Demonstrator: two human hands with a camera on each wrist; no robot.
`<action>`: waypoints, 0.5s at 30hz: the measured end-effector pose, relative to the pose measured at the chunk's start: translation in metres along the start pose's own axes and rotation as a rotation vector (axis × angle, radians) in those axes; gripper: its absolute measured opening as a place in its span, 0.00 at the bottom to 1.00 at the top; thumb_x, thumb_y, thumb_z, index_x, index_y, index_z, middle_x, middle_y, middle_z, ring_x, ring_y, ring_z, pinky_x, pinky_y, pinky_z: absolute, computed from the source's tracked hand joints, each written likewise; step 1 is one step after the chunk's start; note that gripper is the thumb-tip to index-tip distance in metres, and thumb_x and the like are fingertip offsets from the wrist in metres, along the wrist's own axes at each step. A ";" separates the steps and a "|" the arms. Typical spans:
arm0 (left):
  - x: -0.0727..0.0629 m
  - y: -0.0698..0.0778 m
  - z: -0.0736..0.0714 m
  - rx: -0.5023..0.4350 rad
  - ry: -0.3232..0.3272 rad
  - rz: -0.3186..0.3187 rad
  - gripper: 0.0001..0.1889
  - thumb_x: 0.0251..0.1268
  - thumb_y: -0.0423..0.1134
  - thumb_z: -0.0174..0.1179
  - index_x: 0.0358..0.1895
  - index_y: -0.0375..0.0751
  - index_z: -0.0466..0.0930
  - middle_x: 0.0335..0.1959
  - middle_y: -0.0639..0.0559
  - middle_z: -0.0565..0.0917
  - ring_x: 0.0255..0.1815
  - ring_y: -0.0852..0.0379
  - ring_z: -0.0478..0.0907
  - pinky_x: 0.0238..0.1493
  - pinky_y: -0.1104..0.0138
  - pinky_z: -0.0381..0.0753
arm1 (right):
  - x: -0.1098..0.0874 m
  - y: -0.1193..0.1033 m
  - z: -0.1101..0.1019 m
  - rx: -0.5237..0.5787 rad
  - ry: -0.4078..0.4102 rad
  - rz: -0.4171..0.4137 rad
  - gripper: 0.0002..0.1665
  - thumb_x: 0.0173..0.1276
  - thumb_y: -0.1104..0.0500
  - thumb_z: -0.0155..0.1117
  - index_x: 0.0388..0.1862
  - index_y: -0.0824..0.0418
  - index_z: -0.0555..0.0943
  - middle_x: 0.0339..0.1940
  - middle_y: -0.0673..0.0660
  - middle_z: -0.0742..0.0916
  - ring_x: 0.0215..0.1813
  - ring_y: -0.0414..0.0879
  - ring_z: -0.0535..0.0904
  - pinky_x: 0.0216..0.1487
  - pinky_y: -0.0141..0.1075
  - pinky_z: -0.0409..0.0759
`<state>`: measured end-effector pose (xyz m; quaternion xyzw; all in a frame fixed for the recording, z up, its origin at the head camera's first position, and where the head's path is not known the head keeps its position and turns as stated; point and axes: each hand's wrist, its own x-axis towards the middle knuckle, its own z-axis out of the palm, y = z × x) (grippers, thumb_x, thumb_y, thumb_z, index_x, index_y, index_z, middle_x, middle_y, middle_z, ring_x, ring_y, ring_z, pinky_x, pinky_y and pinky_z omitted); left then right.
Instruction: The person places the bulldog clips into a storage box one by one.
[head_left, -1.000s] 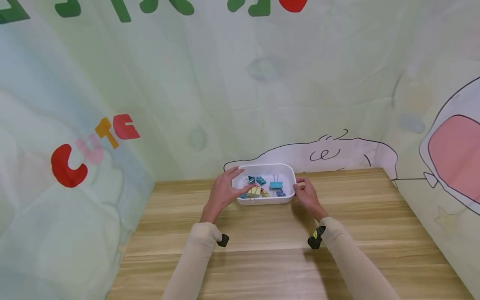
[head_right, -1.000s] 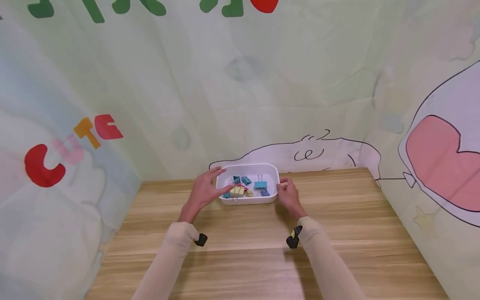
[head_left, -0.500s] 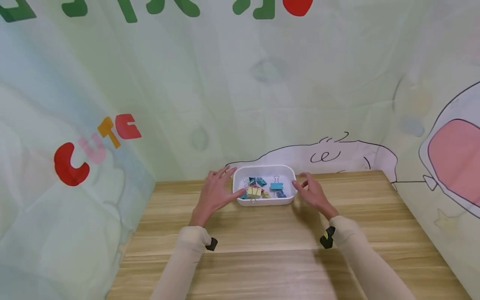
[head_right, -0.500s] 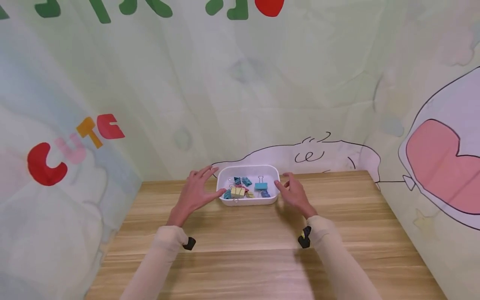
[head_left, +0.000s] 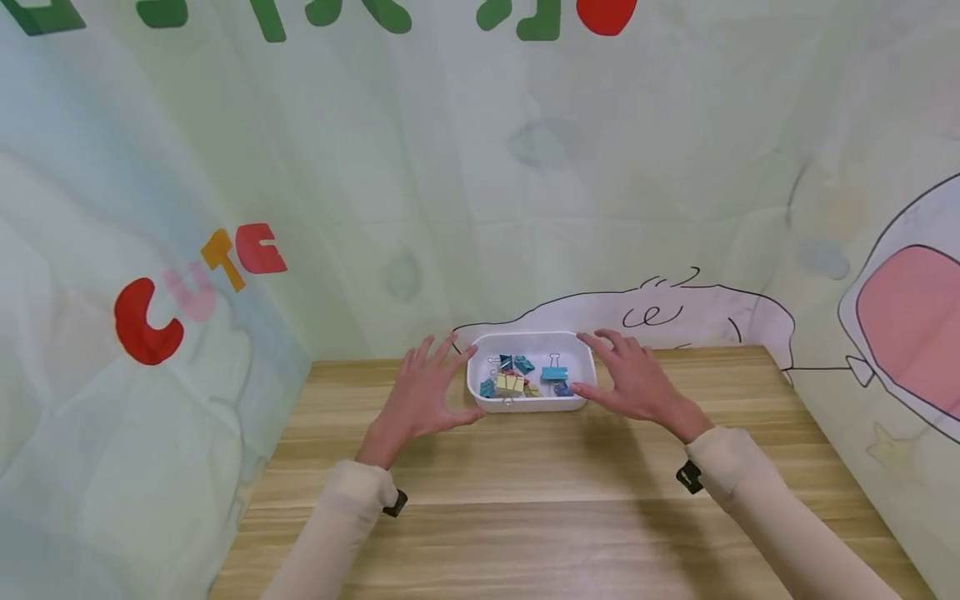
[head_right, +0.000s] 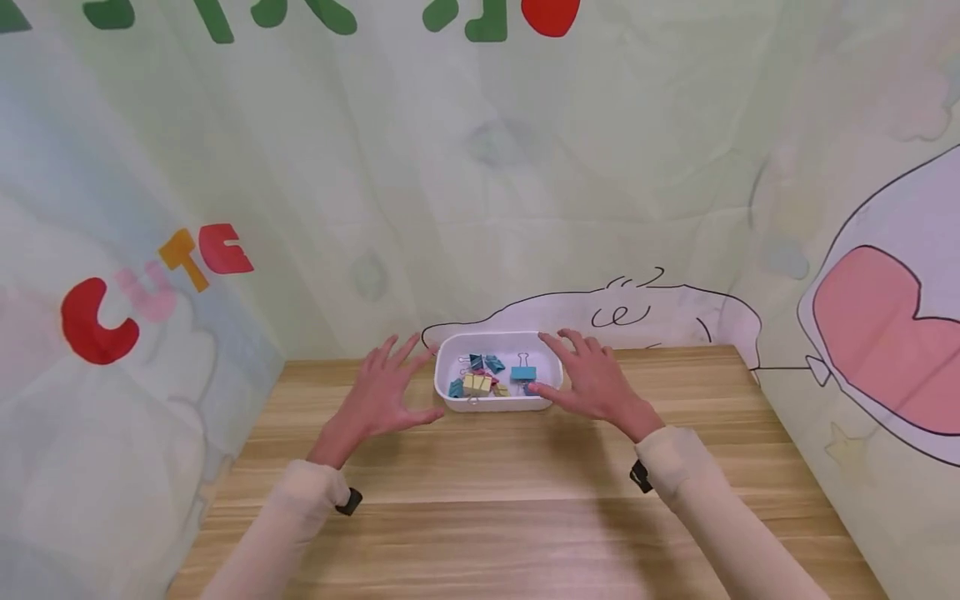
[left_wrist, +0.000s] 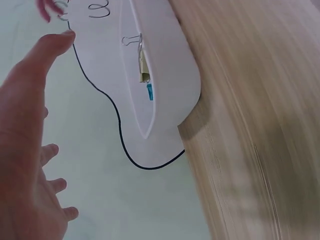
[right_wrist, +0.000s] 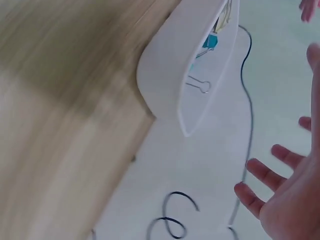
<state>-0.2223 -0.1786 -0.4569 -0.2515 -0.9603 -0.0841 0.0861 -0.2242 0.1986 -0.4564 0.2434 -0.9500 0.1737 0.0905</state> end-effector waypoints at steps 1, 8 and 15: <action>-0.001 0.002 0.000 0.008 -0.015 0.012 0.57 0.51 0.78 0.64 0.84 0.60 0.56 0.85 0.44 0.51 0.82 0.30 0.44 0.76 0.30 0.48 | -0.002 -0.001 -0.003 -0.041 -0.008 -0.042 0.55 0.64 0.24 0.62 0.83 0.46 0.62 0.80 0.63 0.67 0.73 0.69 0.65 0.67 0.72 0.66; -0.003 0.010 0.003 0.112 -0.064 0.096 0.61 0.49 0.86 0.53 0.85 0.65 0.45 0.87 0.49 0.42 0.84 0.33 0.35 0.77 0.29 0.40 | -0.017 -0.002 -0.007 -0.203 -0.087 -0.209 0.56 0.63 0.18 0.56 0.85 0.38 0.57 0.86 0.57 0.55 0.83 0.71 0.45 0.74 0.77 0.40; 0.000 0.013 0.005 0.117 -0.043 0.121 0.61 0.48 0.86 0.54 0.85 0.63 0.47 0.86 0.45 0.47 0.84 0.33 0.36 0.77 0.29 0.40 | -0.021 -0.007 -0.003 -0.180 -0.100 -0.216 0.55 0.63 0.19 0.56 0.85 0.38 0.58 0.87 0.55 0.52 0.84 0.69 0.41 0.75 0.76 0.35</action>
